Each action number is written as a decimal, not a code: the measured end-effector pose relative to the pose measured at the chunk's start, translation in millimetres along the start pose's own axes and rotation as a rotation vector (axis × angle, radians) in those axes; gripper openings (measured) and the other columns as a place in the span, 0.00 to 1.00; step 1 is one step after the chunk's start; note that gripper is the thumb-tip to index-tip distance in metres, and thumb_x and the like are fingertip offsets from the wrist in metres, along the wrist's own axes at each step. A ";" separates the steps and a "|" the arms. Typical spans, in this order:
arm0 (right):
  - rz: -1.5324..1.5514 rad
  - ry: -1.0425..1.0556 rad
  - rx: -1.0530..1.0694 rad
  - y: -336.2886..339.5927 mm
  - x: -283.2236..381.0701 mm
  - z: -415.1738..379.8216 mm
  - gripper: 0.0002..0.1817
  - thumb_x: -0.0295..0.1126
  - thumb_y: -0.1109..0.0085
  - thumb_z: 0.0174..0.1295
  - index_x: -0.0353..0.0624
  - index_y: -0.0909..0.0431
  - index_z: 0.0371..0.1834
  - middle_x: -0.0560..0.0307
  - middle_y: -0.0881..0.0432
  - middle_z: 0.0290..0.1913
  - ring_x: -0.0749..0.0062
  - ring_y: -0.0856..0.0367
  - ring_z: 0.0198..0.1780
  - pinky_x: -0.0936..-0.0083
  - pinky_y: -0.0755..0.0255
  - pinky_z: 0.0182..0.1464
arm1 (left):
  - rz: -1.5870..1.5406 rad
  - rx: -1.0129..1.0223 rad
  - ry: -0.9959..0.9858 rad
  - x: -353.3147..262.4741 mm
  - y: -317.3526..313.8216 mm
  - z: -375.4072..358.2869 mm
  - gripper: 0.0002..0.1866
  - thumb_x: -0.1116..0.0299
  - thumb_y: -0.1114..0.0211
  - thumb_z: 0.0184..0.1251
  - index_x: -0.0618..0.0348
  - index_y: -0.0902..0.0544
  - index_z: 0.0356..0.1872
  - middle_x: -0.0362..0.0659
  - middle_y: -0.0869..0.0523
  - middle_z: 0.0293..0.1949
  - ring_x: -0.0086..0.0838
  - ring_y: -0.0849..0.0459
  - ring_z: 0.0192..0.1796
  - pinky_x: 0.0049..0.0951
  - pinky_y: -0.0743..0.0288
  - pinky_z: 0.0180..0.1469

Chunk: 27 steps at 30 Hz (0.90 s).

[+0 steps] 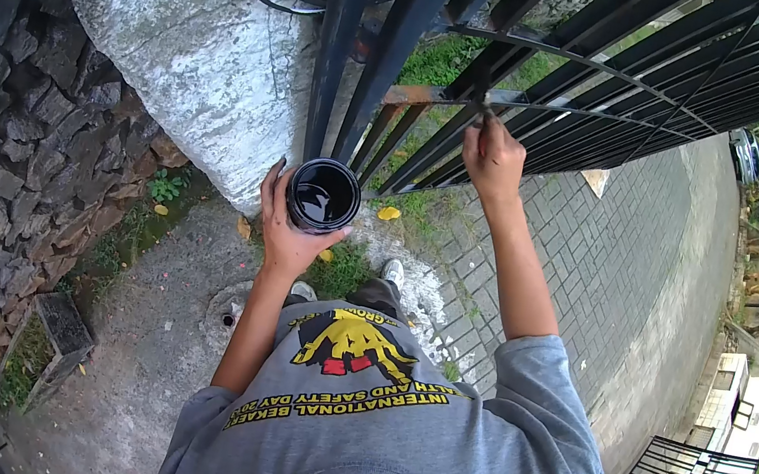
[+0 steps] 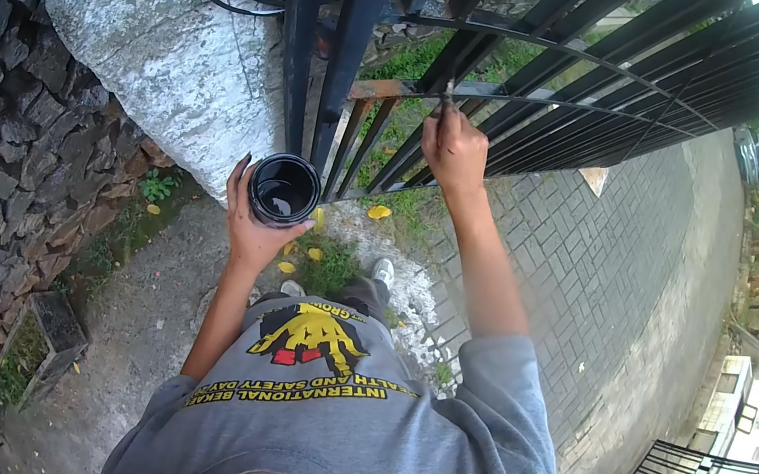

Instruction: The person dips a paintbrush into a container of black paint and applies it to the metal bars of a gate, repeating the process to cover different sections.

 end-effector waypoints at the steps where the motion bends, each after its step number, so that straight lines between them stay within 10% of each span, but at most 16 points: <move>1: 0.037 0.029 -0.127 3.8 -0.9 0.0 0.09 0.26 0.32 0.62 0.35 0.20 0.43 0.45 0.17 0.27 0.48 0.14 0.26 0.58 0.22 0.29 | -0.010 0.001 0.004 -0.5 -0.6 1.3 0.59 0.54 0.07 0.34 0.59 0.30 0.72 0.58 0.34 0.74 0.53 0.26 0.73 0.51 0.23 0.70; 7: -0.032 -0.097 0.244 -24.3 -6.4 -18.2 0.08 0.28 0.34 0.64 0.36 0.19 0.41 0.45 0.15 0.28 0.48 0.13 0.28 0.56 0.19 0.31 | -0.028 0.000 0.025 0.7 1.9 0.4 0.59 0.52 0.07 0.34 0.60 0.30 0.72 0.58 0.34 0.74 0.53 0.28 0.74 0.52 0.25 0.71; 12: 0.134 -0.021 -0.192 -8.2 -7.1 -8.0 0.11 0.26 0.35 0.63 0.34 0.18 0.47 0.42 0.15 0.32 0.45 0.13 0.31 0.55 0.21 0.32 | -0.019 -0.025 0.009 0.7 3.9 1.9 0.59 0.52 0.07 0.35 0.61 0.29 0.71 0.59 0.34 0.74 0.54 0.28 0.74 0.52 0.25 0.71; 16: 0.114 -0.259 0.225 -31.3 -15.0 -4.7 0.11 0.30 0.36 0.64 0.33 0.18 0.44 0.36 0.17 0.26 0.37 0.14 0.32 0.54 0.20 0.35 | -0.052 -0.009 0.012 2.0 -1.3 0.7 0.58 0.52 0.07 0.35 0.62 0.29 0.71 0.60 0.34 0.74 0.54 0.29 0.74 0.52 0.26 0.71; 27: 0.357 -0.219 0.330 -32.6 -9.2 24.1 0.14 0.31 0.34 0.63 0.33 0.14 0.47 0.33 0.15 0.32 0.35 0.13 0.40 0.54 0.18 0.44 | -0.032 0.002 -0.009 -3.4 -3.0 -1.0 0.59 0.52 0.07 0.34 0.62 0.30 0.71 0.59 0.34 0.74 0.55 0.28 0.74 0.51 0.26 0.72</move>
Point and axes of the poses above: each hand's wrist, its own z-axis towards the middle knuckle, its own y-axis out of the back of the hand, x = y × z, the point moved 5 cm from there along z, towards the middle knuckle
